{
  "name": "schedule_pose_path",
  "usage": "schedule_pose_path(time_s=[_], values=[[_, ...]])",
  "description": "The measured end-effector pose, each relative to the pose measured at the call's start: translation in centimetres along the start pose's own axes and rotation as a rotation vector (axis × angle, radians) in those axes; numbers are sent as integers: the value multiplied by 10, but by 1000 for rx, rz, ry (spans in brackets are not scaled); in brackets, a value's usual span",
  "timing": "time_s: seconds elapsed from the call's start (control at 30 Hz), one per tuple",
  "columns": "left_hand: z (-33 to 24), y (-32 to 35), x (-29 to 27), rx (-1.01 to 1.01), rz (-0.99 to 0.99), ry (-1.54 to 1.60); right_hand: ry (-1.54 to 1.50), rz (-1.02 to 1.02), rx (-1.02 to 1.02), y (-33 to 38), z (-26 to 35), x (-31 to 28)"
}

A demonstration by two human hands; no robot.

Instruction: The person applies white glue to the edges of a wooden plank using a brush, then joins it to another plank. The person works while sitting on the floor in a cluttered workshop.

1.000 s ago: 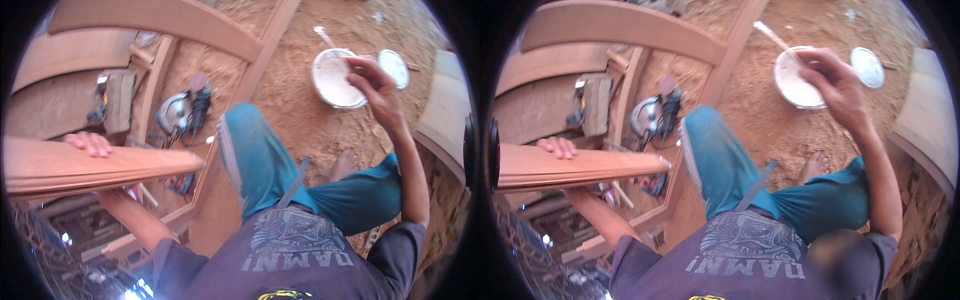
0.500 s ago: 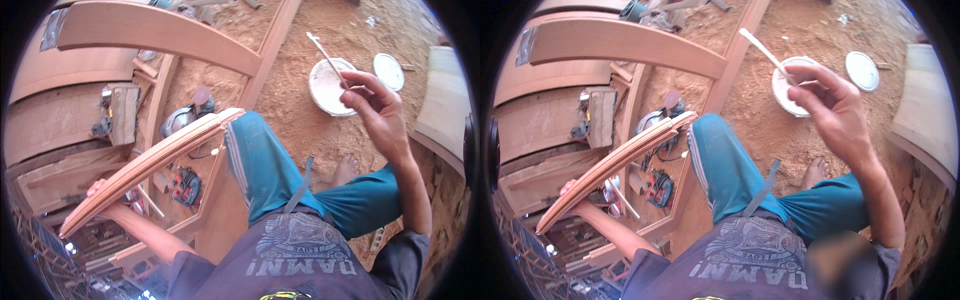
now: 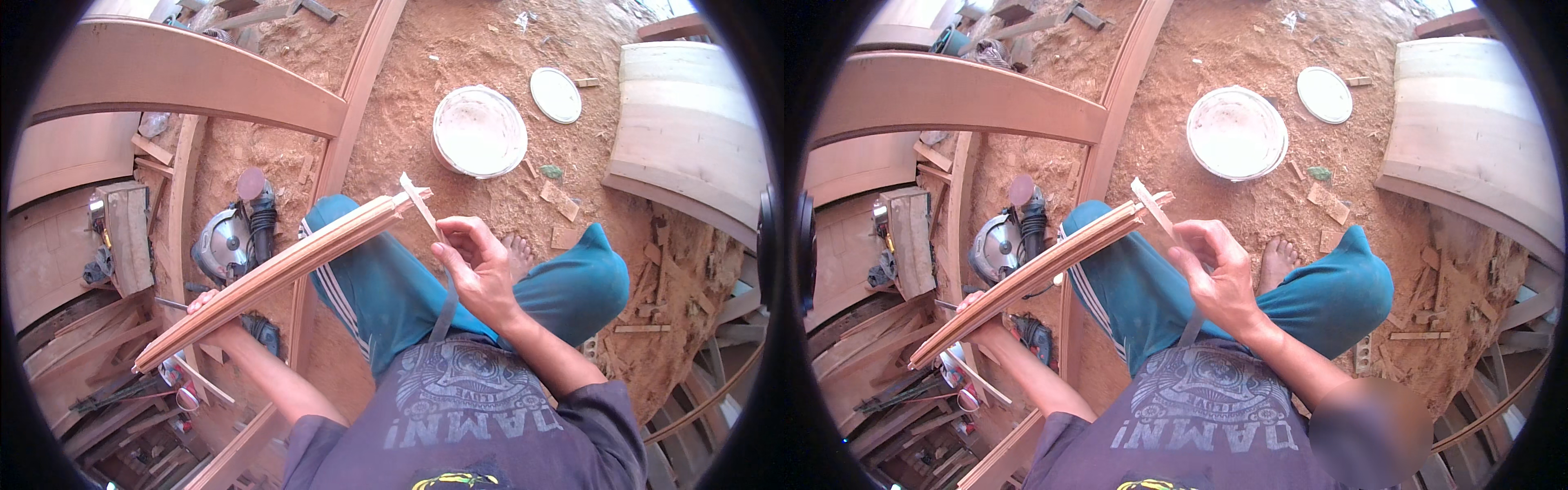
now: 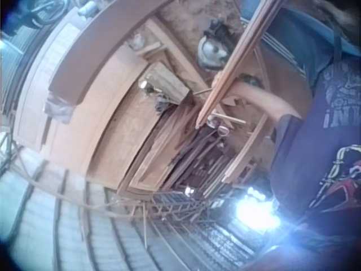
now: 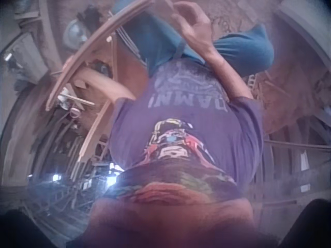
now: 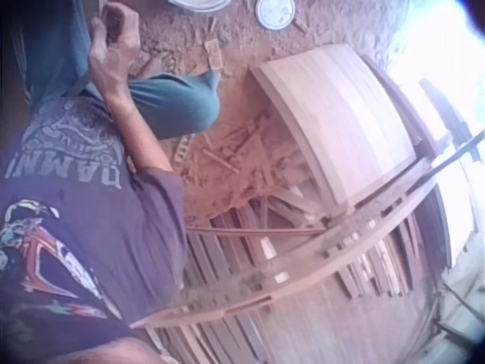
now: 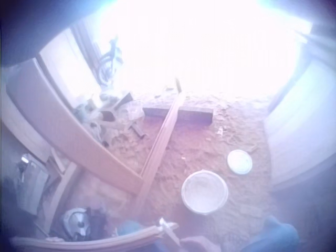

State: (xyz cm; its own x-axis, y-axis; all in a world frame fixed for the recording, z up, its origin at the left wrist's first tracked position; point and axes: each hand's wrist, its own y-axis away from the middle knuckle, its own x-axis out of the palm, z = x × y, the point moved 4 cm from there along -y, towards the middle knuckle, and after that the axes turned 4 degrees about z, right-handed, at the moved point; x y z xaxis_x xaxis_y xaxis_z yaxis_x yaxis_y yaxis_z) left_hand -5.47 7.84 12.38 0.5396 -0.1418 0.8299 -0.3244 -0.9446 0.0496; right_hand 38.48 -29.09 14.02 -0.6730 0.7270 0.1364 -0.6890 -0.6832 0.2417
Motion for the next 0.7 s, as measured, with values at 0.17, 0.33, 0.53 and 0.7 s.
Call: schedule_pose_path(time_s=[0.17, 0.33, 0.53, 0.7], values=[[6, 10, 4, -48, 51, 58, 40, 37, 69, -1, -31, 10], [-1, 17, -6, 8, -27, -16, 114, 77, 74, 16, -32, 10], [7, 17, -10, 67, -163, -14, -197, 116, 206, 12, -24, -6], [12, 13, -22, 68, -206, 12, -215, 191, 358, 15, -32, -2]])
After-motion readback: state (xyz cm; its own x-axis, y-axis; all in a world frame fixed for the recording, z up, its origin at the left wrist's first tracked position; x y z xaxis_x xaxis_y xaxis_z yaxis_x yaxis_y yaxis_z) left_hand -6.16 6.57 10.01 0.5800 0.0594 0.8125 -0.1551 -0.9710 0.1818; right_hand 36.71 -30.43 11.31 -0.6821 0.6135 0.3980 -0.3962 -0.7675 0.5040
